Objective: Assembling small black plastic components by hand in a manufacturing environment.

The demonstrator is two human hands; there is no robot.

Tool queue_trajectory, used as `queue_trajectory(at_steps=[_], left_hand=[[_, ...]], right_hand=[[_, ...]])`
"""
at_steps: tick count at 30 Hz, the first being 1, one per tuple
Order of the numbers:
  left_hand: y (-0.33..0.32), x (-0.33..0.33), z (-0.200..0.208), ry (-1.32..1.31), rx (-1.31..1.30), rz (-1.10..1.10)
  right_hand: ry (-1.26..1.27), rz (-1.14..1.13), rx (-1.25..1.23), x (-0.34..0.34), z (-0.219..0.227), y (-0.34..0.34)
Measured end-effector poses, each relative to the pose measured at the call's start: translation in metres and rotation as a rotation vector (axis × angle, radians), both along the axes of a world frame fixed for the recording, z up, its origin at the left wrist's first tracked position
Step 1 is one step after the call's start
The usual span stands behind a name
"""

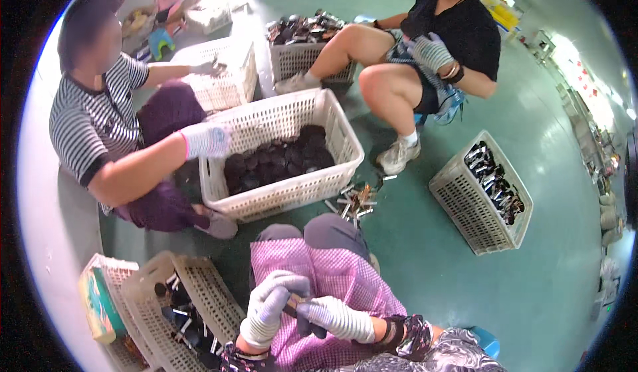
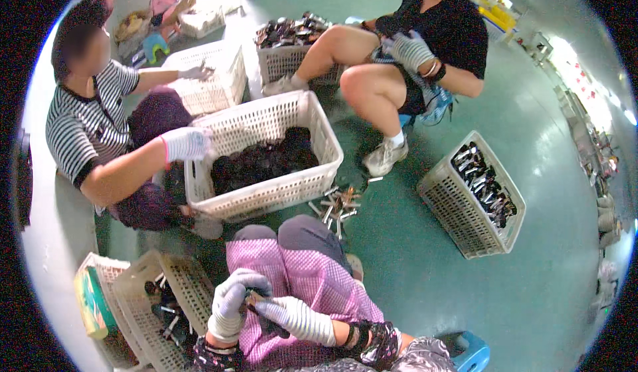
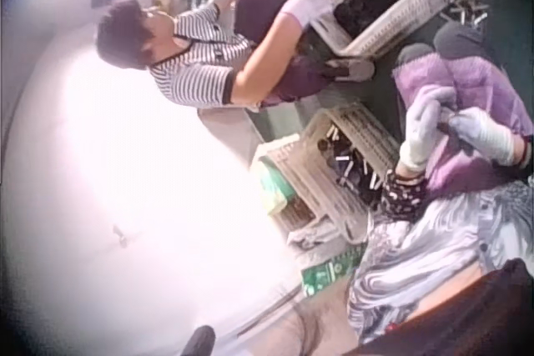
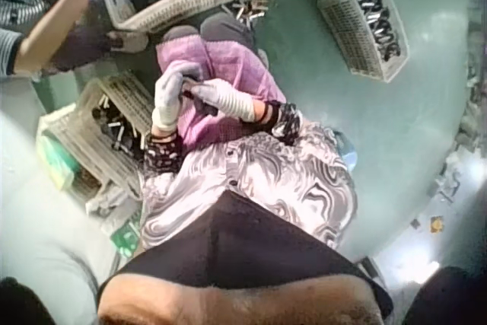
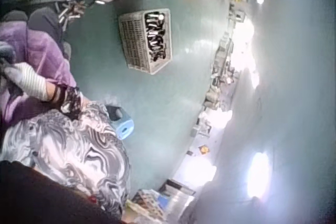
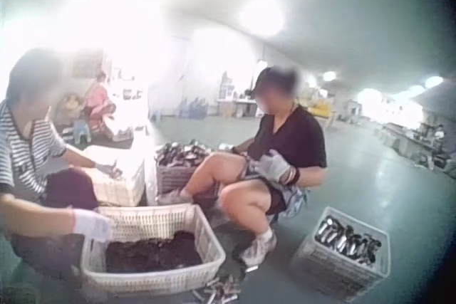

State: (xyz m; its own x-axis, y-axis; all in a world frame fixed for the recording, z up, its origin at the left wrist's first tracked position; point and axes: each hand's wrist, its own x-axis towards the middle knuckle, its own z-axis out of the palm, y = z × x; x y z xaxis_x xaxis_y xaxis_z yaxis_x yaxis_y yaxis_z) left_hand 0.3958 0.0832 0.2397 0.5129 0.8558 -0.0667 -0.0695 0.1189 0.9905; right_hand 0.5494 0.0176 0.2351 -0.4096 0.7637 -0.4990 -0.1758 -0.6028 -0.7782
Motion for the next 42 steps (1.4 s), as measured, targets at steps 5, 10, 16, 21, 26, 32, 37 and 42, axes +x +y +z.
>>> queue_trajectory(at_steps=[5, 10, 16, 21, 26, 32, 37, 42], left_hand=[[0.004, 0.004, 0.005, -0.042, -0.031, -0.043], [0.005, 0.007, -0.002, -0.117, -0.087, 0.124], [-0.011, 0.015, 0.004, -0.052, -0.133, -0.081], [-0.013, 0.009, -0.005, 0.237, 0.291, -0.339], [-0.007, 0.002, -0.01, 0.229, 0.587, -0.192], [-0.003, -0.034, -0.019, -0.136, 0.152, 0.424], [-0.02, -0.133, -0.06, -0.137, -0.109, 1.167], [-0.076, -0.238, -0.145, 0.072, -0.344, 1.551]], right_hand=[[0.022, -0.034, -0.037, 0.002, 0.0, 0.0], [0.026, -0.331, 0.271, 0.0, -0.012, 0.003], [0.01, -0.525, 0.625, 0.017, 0.004, 0.004], [-0.331, -0.236, 0.874, 0.02, 0.015, 0.001], [-0.501, -0.188, 0.839, 0.006, 0.035, 0.008], [-0.482, -0.339, 0.966, 0.018, 0.015, 0.007], [-0.441, -0.339, 0.861, 0.024, -0.002, 0.011], [-0.371, -0.337, 0.823, 0.014, 0.005, 0.022]])
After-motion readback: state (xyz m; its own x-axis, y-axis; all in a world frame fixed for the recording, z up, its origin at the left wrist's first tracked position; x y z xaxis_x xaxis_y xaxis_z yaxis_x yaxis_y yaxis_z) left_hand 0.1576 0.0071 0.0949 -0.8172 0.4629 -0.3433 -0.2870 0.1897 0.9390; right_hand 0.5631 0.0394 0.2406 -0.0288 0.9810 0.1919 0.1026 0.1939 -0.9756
